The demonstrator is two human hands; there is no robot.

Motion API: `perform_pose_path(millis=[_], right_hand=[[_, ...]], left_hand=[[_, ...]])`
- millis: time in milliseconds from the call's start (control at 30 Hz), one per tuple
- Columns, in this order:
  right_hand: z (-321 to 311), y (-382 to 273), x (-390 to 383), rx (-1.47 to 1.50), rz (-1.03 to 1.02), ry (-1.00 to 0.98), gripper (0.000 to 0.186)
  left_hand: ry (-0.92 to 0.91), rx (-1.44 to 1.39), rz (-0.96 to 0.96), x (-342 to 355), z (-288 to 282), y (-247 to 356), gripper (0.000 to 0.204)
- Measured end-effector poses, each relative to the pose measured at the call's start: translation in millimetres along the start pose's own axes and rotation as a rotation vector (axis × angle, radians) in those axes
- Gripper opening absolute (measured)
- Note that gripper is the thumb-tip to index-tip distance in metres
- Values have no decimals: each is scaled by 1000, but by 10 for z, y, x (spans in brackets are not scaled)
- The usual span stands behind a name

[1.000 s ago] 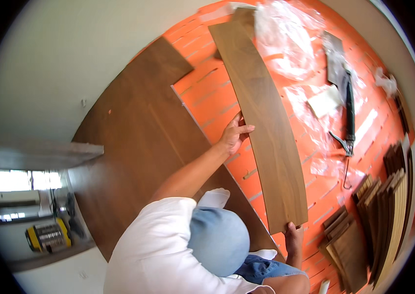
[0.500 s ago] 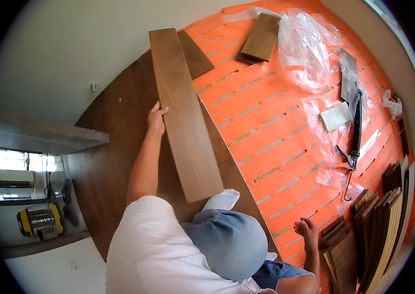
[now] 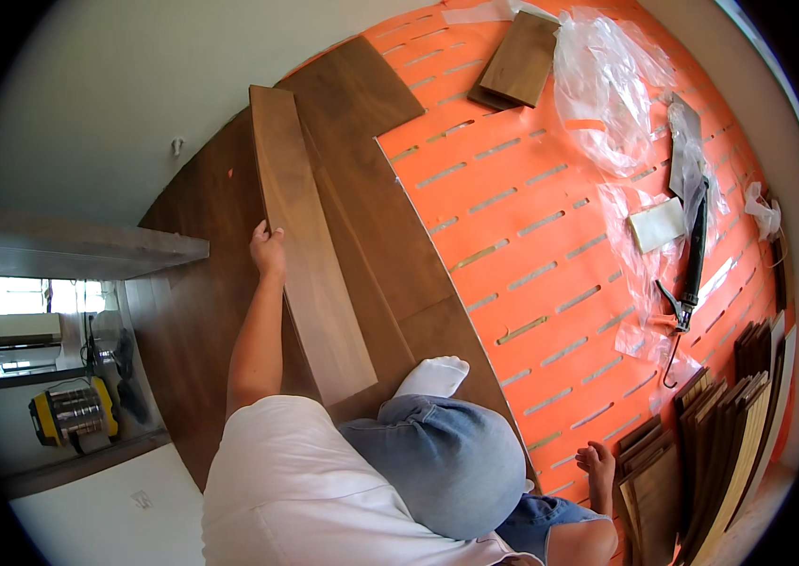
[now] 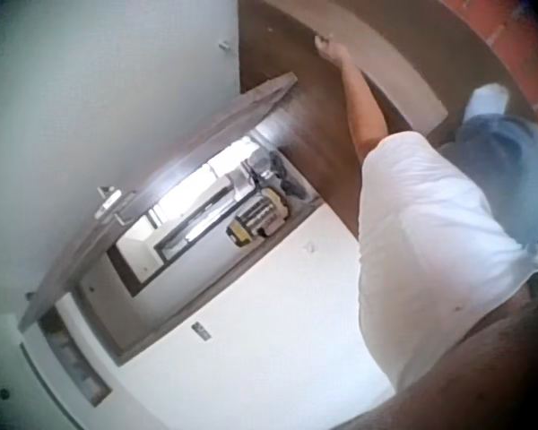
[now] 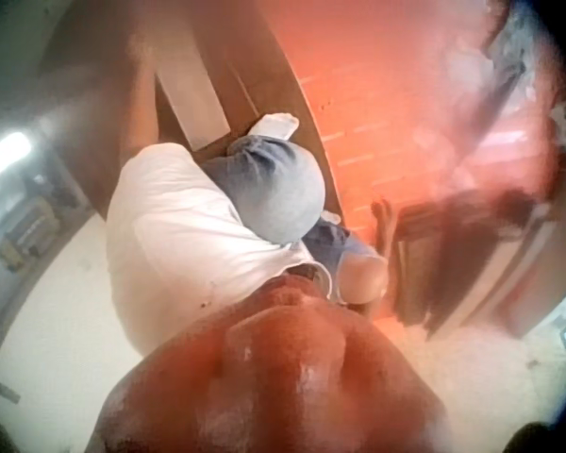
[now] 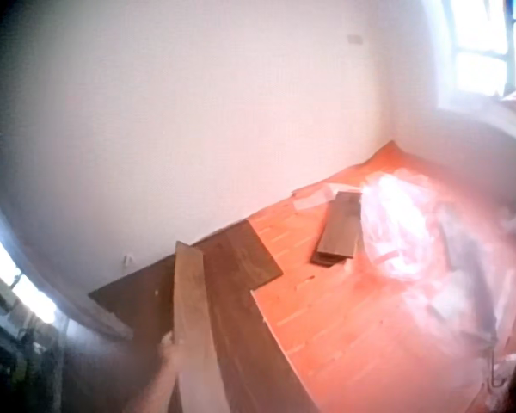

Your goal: The person applies adhesive from a bottle to the edge of a floor board, positions the board on the orange underlayment, and taps it into place using a hammer against a wooden block. They also prepare additional boards by applying sealant from a caulking gun to the tongue-and-groove joints before fitting them together.

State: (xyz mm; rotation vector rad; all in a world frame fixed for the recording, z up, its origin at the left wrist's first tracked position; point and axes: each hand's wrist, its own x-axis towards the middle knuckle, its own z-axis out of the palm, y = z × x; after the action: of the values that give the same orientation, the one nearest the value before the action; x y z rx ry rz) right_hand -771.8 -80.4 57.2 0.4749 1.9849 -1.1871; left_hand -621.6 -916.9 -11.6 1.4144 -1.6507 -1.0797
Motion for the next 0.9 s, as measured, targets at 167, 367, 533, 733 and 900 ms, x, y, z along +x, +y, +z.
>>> perform_pose_path(millis=[167,367,533,733,900], right_hand=[[-46,240,-60,26,18,17,35],[103,272,-143,15,28,-36,38],[340,236,-112,7,15,-35,37],[-126,949,-432,81,-6,105,31],[-395,465,-576,-357,-138,149,33]], left_hand=[[186,612,81,-176,78,386,39],[-66,991,211,-414,379,915,28],[-77,1066,469,-269,876,627,28],[-221,1061,570,-335,2394,252,27],[-252,1564,957,667,1756,-1079,33]])
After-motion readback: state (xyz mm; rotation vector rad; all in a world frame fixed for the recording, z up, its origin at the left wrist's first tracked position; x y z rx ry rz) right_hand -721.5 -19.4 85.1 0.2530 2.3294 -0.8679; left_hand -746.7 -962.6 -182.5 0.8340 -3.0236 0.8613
